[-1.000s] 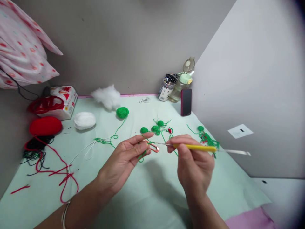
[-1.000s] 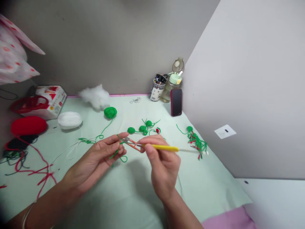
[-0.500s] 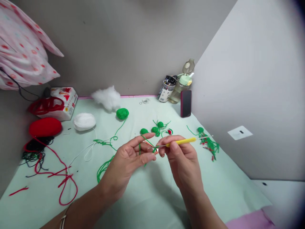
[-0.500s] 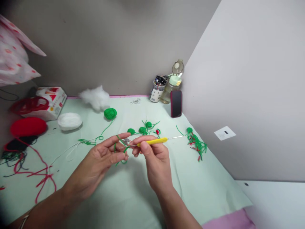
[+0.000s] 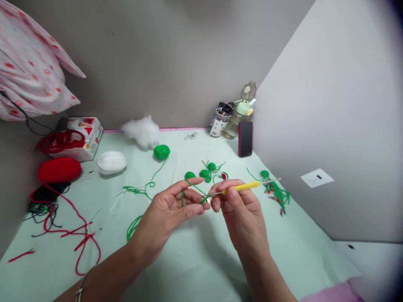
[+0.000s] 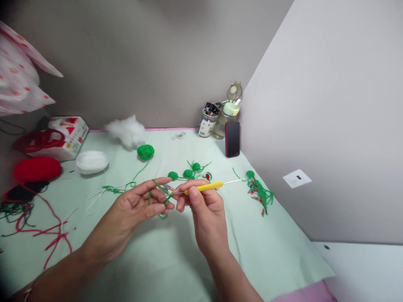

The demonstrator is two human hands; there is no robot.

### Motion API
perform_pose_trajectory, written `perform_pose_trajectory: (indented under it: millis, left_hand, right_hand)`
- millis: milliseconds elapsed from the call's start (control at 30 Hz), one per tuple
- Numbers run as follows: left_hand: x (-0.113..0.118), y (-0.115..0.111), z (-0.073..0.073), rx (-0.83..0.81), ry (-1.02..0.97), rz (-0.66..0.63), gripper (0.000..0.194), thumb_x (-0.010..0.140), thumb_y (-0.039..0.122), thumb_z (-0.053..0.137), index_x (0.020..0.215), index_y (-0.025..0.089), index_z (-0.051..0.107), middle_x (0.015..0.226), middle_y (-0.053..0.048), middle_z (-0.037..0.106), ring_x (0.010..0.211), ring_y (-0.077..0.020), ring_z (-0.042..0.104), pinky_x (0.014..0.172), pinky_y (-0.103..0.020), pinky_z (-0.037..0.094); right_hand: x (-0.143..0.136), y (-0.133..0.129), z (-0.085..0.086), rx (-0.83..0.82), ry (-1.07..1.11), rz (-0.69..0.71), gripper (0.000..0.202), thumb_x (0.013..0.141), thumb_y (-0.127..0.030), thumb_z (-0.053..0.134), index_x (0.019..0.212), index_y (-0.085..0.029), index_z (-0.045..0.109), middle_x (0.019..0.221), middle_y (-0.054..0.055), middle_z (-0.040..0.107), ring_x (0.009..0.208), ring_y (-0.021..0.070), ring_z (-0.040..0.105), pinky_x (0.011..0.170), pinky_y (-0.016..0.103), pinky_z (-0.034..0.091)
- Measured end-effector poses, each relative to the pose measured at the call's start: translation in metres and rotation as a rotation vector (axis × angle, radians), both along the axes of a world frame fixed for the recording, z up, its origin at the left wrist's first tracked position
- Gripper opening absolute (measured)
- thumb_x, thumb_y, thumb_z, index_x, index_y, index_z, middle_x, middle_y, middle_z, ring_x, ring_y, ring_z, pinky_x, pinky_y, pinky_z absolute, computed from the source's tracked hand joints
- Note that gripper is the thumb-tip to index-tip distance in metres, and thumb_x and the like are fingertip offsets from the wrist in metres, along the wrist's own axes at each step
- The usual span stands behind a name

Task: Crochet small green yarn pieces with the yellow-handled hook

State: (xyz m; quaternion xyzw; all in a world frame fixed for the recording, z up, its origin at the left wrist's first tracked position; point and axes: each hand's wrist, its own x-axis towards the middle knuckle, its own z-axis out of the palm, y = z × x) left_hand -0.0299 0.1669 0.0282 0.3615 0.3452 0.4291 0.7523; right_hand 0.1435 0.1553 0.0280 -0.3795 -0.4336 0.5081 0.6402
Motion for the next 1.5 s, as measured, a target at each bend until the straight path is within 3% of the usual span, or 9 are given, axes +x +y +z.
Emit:
perform_pose_trajectory:
  millis: [400,933,1067,1167,1233,1300,1367,1500]
  left_hand:
    - [-0.003,-0.001,0.000,0.001,0.012,-0.012,0.030,0.087,0.031,0.085,0.117,0.034,0.083,0.090,0.002,0.067,0.094,-0.0174,0.066,0.097,-0.033,0.046]
    - [-0.005,-0.002,-0.001,0.041,0.001,-0.010,0.029,0.089,0.030,0.083,0.117,0.035,0.083,0.089,0.002,0.067,0.092,-0.0165,0.064,0.095,-0.030,0.046]
    - [-0.002,-0.003,-0.002,0.076,0.046,0.024,0.039,0.089,0.028,0.084,0.126,0.039,0.079,0.088,0.003,0.067,0.093,-0.0163,0.061,0.099,-0.030,0.045]
    - [0.001,-0.006,-0.004,0.049,0.027,0.027,0.045,0.088,0.027,0.086,0.131,0.037,0.076,0.088,0.003,0.067,0.095,-0.0171,0.061,0.099,-0.031,0.044]
    - [0.002,-0.007,-0.005,-0.002,-0.020,0.001,0.045,0.087,0.029,0.086,0.131,0.035,0.076,0.089,0.002,0.068,0.097,-0.0180,0.061,0.099,-0.033,0.044]
    - [0.003,-0.008,-0.005,-0.053,-0.057,-0.017,0.040,0.087,0.030,0.086,0.126,0.034,0.078,0.089,0.002,0.068,0.096,-0.0173,0.061,0.098,-0.033,0.043]
    - [0.002,-0.007,-0.003,-0.070,-0.068,-0.013,0.037,0.085,0.029,0.087,0.122,0.033,0.080,0.088,0.003,0.066,0.094,-0.0158,0.058,0.098,-0.031,0.042]
    - [0.000,-0.004,0.001,-0.068,-0.080,-0.013,0.035,0.083,0.028,0.087,0.118,0.032,0.083,0.088,0.003,0.063,0.094,-0.0159,0.057,0.098,-0.031,0.041]
  right_hand:
    - [0.002,0.000,0.001,-0.025,-0.049,-0.001,0.026,0.097,-0.045,0.071,0.086,-0.021,0.073,0.081,0.003,0.073,0.058,0.0132,0.062,0.060,0.030,0.055]
    - [0.002,-0.004,-0.004,0.115,-0.147,-0.021,0.023,0.106,-0.034,0.060,0.094,-0.021,0.075,0.087,0.003,0.074,0.066,0.0132,0.070,0.064,0.028,0.060]
    - [0.001,-0.010,-0.008,0.306,-0.433,-0.177,0.020,0.107,-0.023,0.056,0.101,-0.022,0.075,0.091,0.004,0.077,0.069,0.0141,0.071,0.067,0.030,0.061]
    - [-0.002,-0.016,-0.015,0.584,-0.836,-0.344,0.023,0.102,-0.011,0.061,0.113,-0.024,0.077,0.105,0.008,0.080,0.090,0.0189,0.076,0.077,0.033,0.063]
    - [-0.004,-0.017,-0.017,0.674,-0.979,-0.395,0.030,0.098,-0.008,0.067,0.119,-0.026,0.078,0.117,0.011,0.080,0.102,0.0227,0.077,0.082,0.036,0.063]
    - [-0.006,-0.016,-0.016,0.634,-0.888,-0.371,0.031,0.099,-0.010,0.066,0.120,-0.029,0.079,0.121,0.011,0.080,0.106,0.0248,0.077,0.084,0.039,0.064]
    - [-0.007,-0.013,-0.013,0.520,-0.653,-0.273,0.026,0.103,-0.016,0.063,0.116,-0.030,0.080,0.117,0.009,0.082,0.106,0.0248,0.077,0.086,0.041,0.064]
    - [-0.004,-0.006,-0.009,0.262,-0.213,-0.070,0.017,0.105,-0.031,0.065,0.104,-0.030,0.082,0.103,0.003,0.084,0.086,0.0170,0.076,0.073,0.029,0.061]
